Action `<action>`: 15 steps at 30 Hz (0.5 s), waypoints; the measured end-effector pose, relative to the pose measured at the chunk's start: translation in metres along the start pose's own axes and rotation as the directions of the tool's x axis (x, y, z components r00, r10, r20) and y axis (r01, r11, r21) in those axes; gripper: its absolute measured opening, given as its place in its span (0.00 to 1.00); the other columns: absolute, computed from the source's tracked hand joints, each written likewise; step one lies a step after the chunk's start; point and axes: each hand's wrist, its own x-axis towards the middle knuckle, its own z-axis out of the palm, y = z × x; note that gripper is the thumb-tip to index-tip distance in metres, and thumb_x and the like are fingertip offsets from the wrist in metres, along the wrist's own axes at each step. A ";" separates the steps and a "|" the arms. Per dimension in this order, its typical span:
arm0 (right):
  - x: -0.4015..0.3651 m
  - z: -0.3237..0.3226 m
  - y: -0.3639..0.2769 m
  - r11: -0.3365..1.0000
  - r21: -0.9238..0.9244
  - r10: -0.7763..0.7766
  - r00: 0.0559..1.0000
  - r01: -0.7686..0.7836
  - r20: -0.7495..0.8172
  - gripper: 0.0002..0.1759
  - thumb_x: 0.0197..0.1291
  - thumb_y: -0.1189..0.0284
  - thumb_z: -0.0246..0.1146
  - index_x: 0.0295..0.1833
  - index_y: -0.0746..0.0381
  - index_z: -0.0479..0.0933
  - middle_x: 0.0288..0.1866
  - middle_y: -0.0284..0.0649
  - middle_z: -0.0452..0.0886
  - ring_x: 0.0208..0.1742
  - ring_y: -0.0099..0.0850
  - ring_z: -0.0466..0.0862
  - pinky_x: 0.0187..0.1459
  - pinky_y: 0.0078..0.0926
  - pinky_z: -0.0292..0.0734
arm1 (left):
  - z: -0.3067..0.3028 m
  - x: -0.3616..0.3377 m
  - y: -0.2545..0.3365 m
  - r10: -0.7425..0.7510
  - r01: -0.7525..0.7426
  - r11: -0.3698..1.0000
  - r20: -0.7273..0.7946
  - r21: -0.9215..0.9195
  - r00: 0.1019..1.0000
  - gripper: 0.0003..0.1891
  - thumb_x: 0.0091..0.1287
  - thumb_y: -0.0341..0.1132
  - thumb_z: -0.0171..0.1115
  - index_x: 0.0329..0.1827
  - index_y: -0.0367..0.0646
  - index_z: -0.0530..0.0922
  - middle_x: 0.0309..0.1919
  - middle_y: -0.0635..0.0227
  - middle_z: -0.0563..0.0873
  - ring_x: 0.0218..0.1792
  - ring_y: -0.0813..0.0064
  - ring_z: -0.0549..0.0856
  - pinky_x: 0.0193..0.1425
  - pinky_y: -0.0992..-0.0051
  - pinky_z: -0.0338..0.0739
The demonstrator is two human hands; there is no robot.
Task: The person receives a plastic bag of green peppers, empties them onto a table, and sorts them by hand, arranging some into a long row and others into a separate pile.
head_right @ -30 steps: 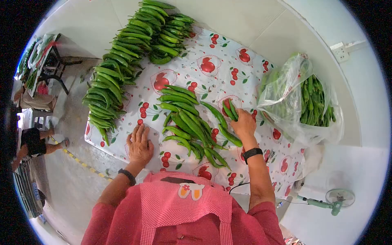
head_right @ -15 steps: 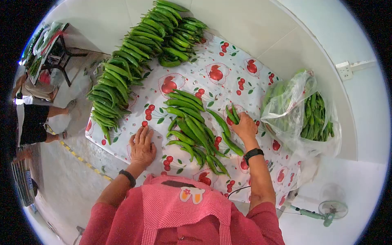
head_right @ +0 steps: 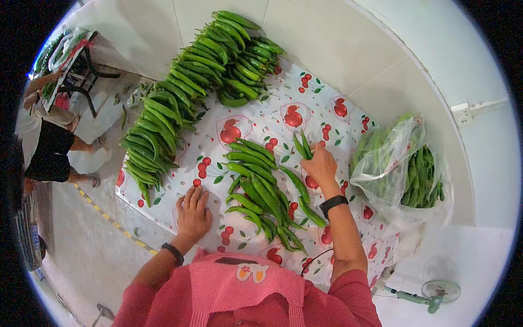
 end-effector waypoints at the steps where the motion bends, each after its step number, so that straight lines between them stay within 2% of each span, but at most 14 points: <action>1: 0.008 -0.007 -0.013 1.000 0.000 0.000 1.000 0.000 0.001 0.25 0.41 0.63 0.68 0.49 0.58 0.78 0.41 0.46 0.84 0.45 0.46 0.84 0.45 0.42 0.78 | -0.001 0.000 0.000 0.005 -0.005 1.000 0.008 -0.001 1.000 0.28 0.56 0.36 0.58 0.63 0.43 0.71 0.67 0.59 0.69 0.71 0.60 0.64 0.69 0.53 0.56; 6: 0.070 -0.035 -0.083 0.987 0.070 -0.141 0.990 0.143 -0.033 0.25 0.41 0.63 0.68 0.49 0.57 0.77 0.39 0.45 0.85 0.45 0.46 0.84 0.45 0.44 0.78 | 0.001 0.000 -0.001 -0.001 0.001 1.000 0.015 -0.003 1.000 0.28 0.55 0.35 0.58 0.63 0.43 0.71 0.67 0.59 0.69 0.70 0.59 0.65 0.69 0.53 0.56; 9: 0.101 -0.034 -0.119 0.981 0.016 -0.191 0.982 0.191 -0.008 0.26 0.42 0.62 0.68 0.49 0.57 0.77 0.40 0.45 0.85 0.44 0.45 0.84 0.44 0.43 0.78 | -0.001 0.000 0.000 -0.013 0.014 0.999 0.033 -0.031 0.999 0.28 0.55 0.34 0.58 0.63 0.44 0.70 0.67 0.58 0.69 0.70 0.58 0.65 0.69 0.51 0.56; 11: 0.117 -0.027 -0.139 0.958 -0.028 -0.287 0.957 0.287 -0.036 0.26 0.42 0.60 0.69 0.50 0.58 0.77 0.42 0.45 0.85 0.46 0.44 0.84 0.45 0.42 0.79 | 0.000 0.001 -0.001 -0.022 0.024 0.998 0.040 -0.055 0.999 0.29 0.56 0.33 0.58 0.64 0.45 0.69 0.67 0.57 0.69 0.70 0.57 0.65 0.69 0.50 0.57; 13: 0.129 -0.022 -0.155 0.956 -0.028 -0.293 0.956 0.292 -0.019 0.26 0.42 0.61 0.68 0.50 0.58 0.77 0.43 0.45 0.84 0.47 0.44 0.84 0.45 0.42 0.78 | 0.001 0.001 -0.002 -0.001 0.001 1.000 -0.002 -0.016 1.000 0.28 0.54 0.35 0.59 0.62 0.44 0.72 0.66 0.59 0.71 0.69 0.61 0.67 0.68 0.54 0.57; 15: 0.140 -0.015 -0.166 0.955 -0.032 -0.297 0.955 0.296 0.000 0.25 0.43 0.61 0.68 0.49 0.58 0.77 0.44 0.45 0.84 0.47 0.43 0.84 0.45 0.42 0.78 | 0.000 0.001 -0.002 -0.006 0.006 1.000 0.006 -0.022 1.000 0.28 0.54 0.35 0.59 0.62 0.44 0.72 0.66 0.59 0.71 0.69 0.61 0.67 0.68 0.55 0.57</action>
